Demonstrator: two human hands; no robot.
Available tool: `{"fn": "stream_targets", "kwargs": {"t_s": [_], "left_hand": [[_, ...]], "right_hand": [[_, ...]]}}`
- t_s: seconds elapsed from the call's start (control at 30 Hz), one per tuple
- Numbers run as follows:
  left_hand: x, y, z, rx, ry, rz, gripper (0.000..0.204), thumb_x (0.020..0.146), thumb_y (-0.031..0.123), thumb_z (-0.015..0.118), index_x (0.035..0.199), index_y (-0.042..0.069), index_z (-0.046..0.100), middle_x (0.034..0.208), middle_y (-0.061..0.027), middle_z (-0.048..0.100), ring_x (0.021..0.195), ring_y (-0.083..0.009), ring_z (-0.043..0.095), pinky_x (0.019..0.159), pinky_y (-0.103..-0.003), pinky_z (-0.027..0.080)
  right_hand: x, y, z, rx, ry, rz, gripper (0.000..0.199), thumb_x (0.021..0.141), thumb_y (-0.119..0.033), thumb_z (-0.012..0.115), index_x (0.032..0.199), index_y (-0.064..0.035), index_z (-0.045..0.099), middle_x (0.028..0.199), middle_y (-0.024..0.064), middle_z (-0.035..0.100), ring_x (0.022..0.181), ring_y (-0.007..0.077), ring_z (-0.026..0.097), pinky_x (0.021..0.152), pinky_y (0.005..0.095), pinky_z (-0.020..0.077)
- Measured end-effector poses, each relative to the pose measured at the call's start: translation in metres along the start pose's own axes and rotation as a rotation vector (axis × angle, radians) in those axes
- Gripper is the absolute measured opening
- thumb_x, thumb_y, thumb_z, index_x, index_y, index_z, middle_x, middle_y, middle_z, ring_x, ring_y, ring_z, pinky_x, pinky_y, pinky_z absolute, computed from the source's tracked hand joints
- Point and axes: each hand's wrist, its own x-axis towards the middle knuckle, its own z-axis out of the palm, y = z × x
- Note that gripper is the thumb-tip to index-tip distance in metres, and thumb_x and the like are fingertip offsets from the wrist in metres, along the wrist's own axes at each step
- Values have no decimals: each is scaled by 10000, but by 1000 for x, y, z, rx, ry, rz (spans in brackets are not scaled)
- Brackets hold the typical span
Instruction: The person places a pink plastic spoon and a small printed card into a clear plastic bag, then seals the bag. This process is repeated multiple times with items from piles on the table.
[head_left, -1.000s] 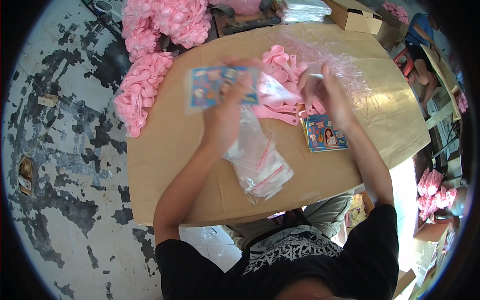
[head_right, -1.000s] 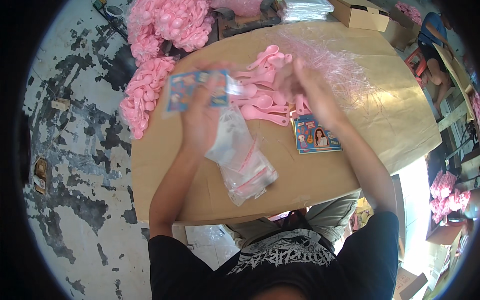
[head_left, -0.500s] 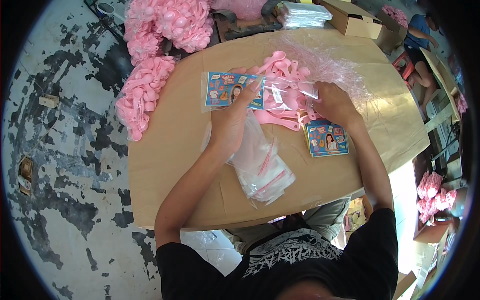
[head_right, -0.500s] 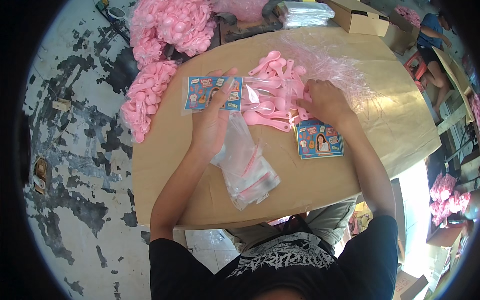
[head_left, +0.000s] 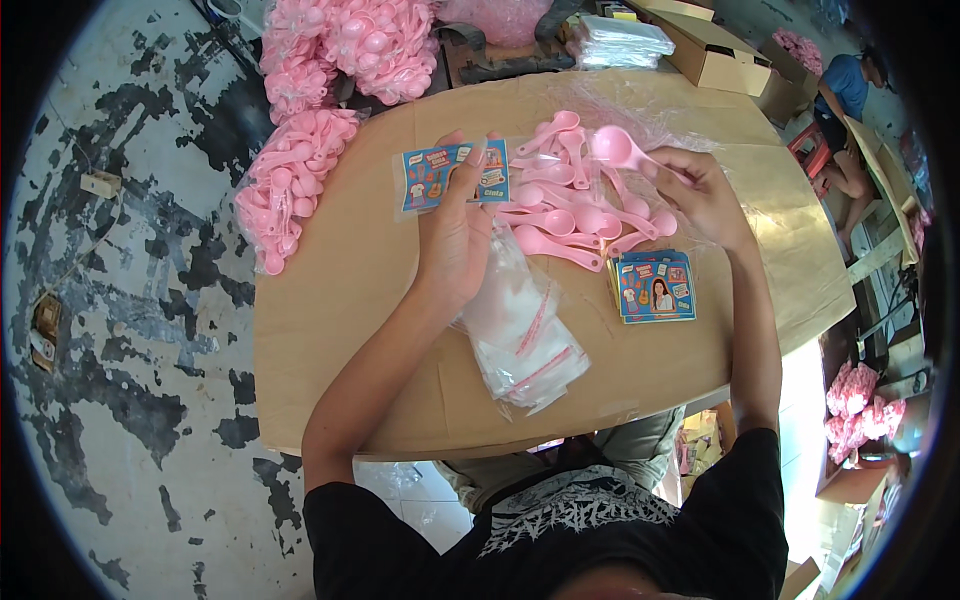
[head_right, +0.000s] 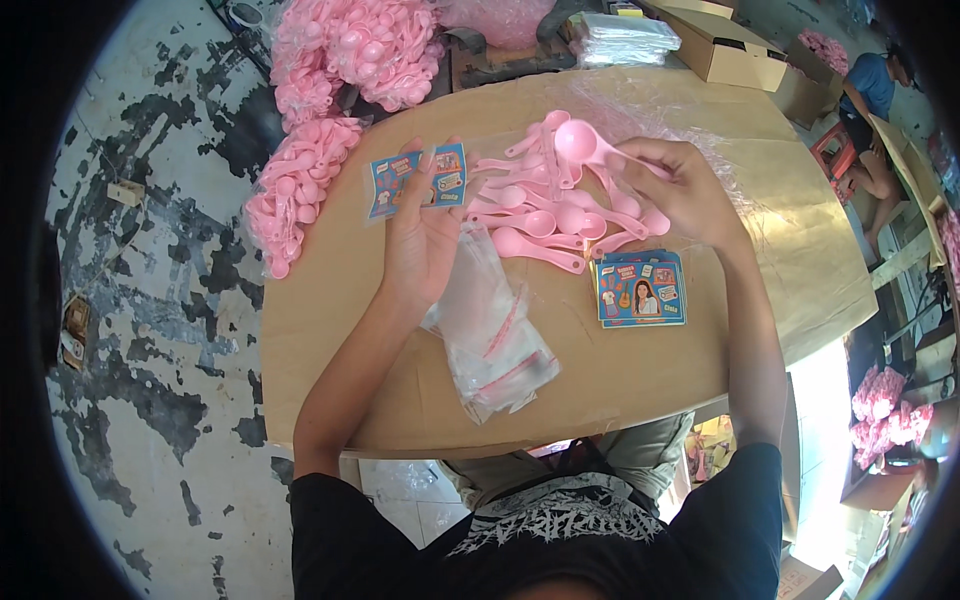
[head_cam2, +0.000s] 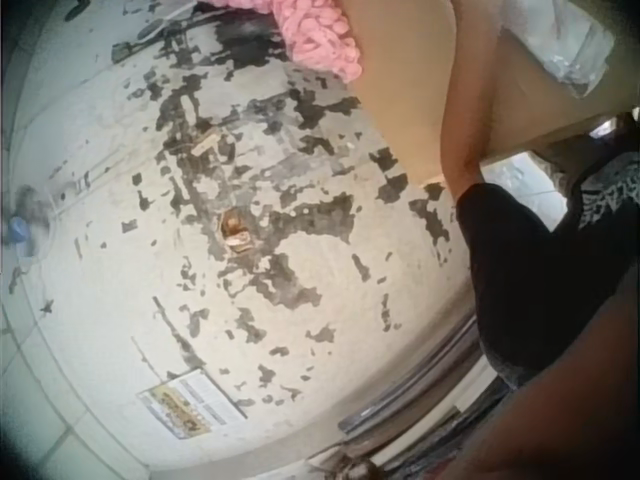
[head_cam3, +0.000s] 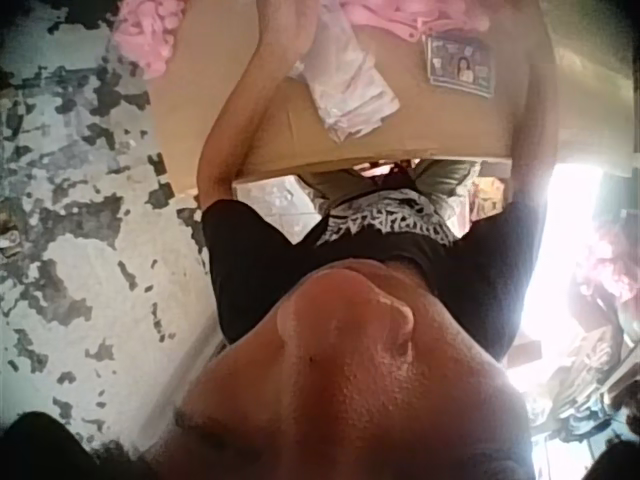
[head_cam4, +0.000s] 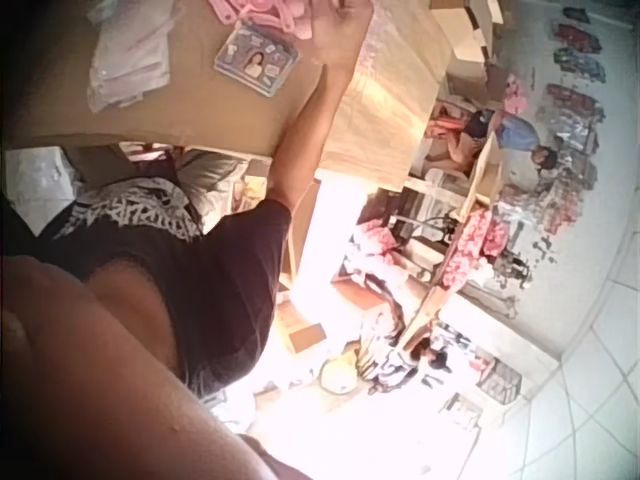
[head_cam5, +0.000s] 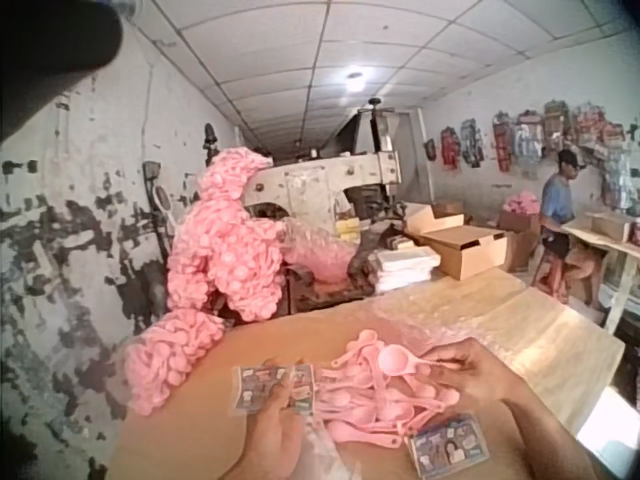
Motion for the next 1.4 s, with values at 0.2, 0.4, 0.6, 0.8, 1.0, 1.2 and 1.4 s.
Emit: {"fn": "stream_targets", "kwargs": {"t_s": [0.2, 0.4, 0.6, 0.8, 1.0, 1.2, 1.4], "left_hand": [[-13, -6, 11, 44, -45, -38, 405, 951, 156, 604, 1304, 112, 410, 1322, -177, 522, 1195, -269, 547, 1005, -427, 470], [-27, -22, 12, 62, -106, -42, 425, 968, 176, 582, 1342, 123, 389, 1303, -129, 536, 1207, -233, 536, 998, -415, 472], [-31, -20, 19, 54, -310, -132, 577, 996, 377, 509, 1420, 54, 285, 1310, -140, 492, 1256, -270, 495, 1049, -427, 423], [-7, 2, 12, 242, -109, -110, 586, 1003, 387, 489, 1412, 1, 321, 1357, -193, 486, 1207, -249, 517, 1015, -379, 427], [-9, 12, 6, 431, -139, -75, 564, 998, 351, 480, 1412, -9, 347, 1349, -195, 495, 1192, -257, 526, 1011, -375, 428], [-41, -5, 29, 757, -478, 14, 363, 959, 142, 588, 1262, -36, 497, 1187, -103, 609, 1085, -152, 580, 919, -327, 482], [-30, 21, 29, 536, -563, -533, 380, 945, 134, 613, 1296, 19, 521, 1175, -38, 629, 1049, -129, 610, 891, -294, 504]], "right_hand": [[-13, -23, 25, 34, -168, -45, 357, 1003, -308, 528, 1168, -19, 656, 749, -4, 597, 643, 51, 485, 578, 223, 407], [-22, -38, 54, 127, -106, -351, 363, 1017, -322, 491, 1191, -24, 600, 730, 10, 575, 660, 79, 525, 613, 242, 430], [-23, -38, 40, -50, 180, -371, 82, 966, -132, 567, 972, -66, 617, 838, -21, 614, 590, 23, 488, 511, 190, 363], [-12, -74, -3, -369, 242, -157, 177, 942, -178, 596, 994, -29, 675, 800, 5, 609, 551, 64, 447, 501, 254, 360], [11, -138, 17, -672, 169, -248, 226, 887, -229, 658, 864, -10, 710, 535, 56, 504, 478, 100, 381, 457, 304, 296], [29, -133, 59, -546, -112, -204, 310, 907, -268, 628, 878, 36, 681, 628, 88, 597, 564, 152, 528, 571, 328, 454], [49, -106, 47, -218, 94, -371, 310, 926, -253, 613, 1096, 6, 637, 822, 105, 647, 760, 157, 587, 718, 304, 487]]}}
